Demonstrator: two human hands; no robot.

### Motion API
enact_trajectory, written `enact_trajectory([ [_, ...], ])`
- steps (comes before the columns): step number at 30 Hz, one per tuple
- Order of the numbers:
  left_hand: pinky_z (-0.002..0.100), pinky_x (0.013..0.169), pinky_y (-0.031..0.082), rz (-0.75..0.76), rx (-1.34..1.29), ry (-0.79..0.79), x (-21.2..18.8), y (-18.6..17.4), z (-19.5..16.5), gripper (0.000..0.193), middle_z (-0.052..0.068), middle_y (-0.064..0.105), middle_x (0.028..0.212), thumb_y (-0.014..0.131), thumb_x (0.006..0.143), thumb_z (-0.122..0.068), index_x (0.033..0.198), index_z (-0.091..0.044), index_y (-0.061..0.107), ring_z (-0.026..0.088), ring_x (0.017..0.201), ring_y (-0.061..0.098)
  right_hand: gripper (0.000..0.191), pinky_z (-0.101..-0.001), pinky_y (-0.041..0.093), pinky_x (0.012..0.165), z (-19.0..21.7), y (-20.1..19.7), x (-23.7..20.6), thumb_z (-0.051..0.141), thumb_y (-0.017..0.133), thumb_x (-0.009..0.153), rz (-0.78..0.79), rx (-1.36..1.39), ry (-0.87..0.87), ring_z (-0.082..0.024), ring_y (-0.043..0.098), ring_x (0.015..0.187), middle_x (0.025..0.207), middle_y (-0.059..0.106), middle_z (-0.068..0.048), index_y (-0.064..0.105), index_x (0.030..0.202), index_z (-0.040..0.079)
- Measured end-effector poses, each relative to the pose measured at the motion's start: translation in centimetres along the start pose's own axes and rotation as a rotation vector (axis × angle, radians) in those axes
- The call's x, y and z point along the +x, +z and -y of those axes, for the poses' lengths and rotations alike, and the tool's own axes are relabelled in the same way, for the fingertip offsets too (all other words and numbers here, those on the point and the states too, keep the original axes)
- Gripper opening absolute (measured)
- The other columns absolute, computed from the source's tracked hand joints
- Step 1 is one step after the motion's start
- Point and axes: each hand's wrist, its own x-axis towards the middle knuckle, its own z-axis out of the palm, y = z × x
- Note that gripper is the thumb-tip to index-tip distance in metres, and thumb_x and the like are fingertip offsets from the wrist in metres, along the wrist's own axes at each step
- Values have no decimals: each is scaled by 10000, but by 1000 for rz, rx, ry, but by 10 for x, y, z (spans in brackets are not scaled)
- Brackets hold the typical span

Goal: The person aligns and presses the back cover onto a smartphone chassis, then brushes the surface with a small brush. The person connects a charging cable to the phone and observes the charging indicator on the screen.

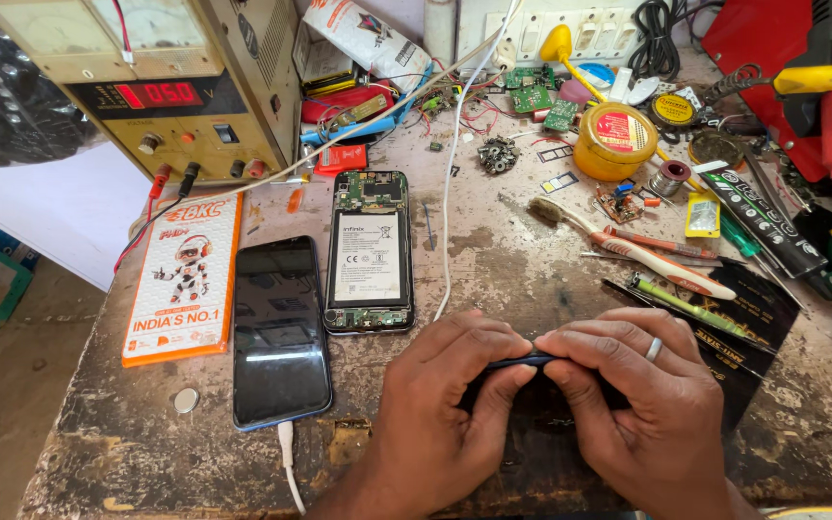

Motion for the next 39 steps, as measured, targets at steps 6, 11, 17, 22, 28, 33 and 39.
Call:
enact_trajectory([
  [6, 351, 883, 595, -28, 10, -5, 2, 3, 1, 138, 116, 725, 1020, 738, 915, -1, 1037, -14, 675, 278, 990, 737, 170, -346, 507, 876, 5, 1, 4, 125, 815, 797, -6, -16, 15, -208, 711, 922, 914, 755, -19, 771, 961, 114],
  [11, 369, 870, 580, 36, 83, -14, 9, -5, 3, 161, 127, 730, 1024, 740, 921, -50, 1067, -18, 683, 302, 978, 730, 192, -345, 529, 867, -3, -8, 20, 129, 785, 820, 111, 45, -51, -227, 712, 939, 950, 761, -47, 762, 1006, 92],
  [17, 365, 858, 589, 133, 36, -82, 13, -13, 6, 189, 132, 742, 1060, 728, 943, -87, 1114, -19, 681, 308, 988, 745, 190, -332, 543, 838, -10, -11, 22, 135, 786, 830, 173, 92, -13, -207, 726, 913, 952, 771, -35, 767, 1013, 87],
  [22, 349, 835, 587, 117, 19, -116, 10, -16, 7, 221, 137, 741, 1046, 754, 909, -103, 1100, -16, 687, 285, 967, 748, 195, -361, 503, 917, -5, -8, 16, 134, 772, 829, 133, 52, -24, -220, 711, 979, 980, 766, -32, 767, 1023, 108],
  [28, 333, 822, 600, 86, 1, -136, 6, -19, 10, 243, 116, 762, 1024, 790, 880, -110, 1094, -33, 704, 257, 939, 772, 217, -417, 403, 1007, 0, -2, 16, 226, 816, 792, 71, -59, -82, -196, 672, 1001, 928, 757, 11, 778, 993, 154],
  [33, 332, 872, 611, 40, 1, -116, 0, -20, 9, 204, 117, 778, 1064, 759, 913, -58, 1112, -36, 717, 250, 986, 786, 192, -442, 370, 1026, 6, 3, 16, 215, 796, 822, 31, -105, -142, -195, 673, 1007, 937, 743, 32, 762, 1003, 164],
  [39, 322, 866, 621, -95, 5, -95, -5, -3, 5, 183, 120, 779, 1047, 761, 906, -26, 1082, -32, 713, 253, 976, 796, 154, -357, 401, 904, 12, 5, 15, 187, 799, 818, 37, -83, -87, -174, 691, 918, 924, 746, 38, 762, 965, 162],
])
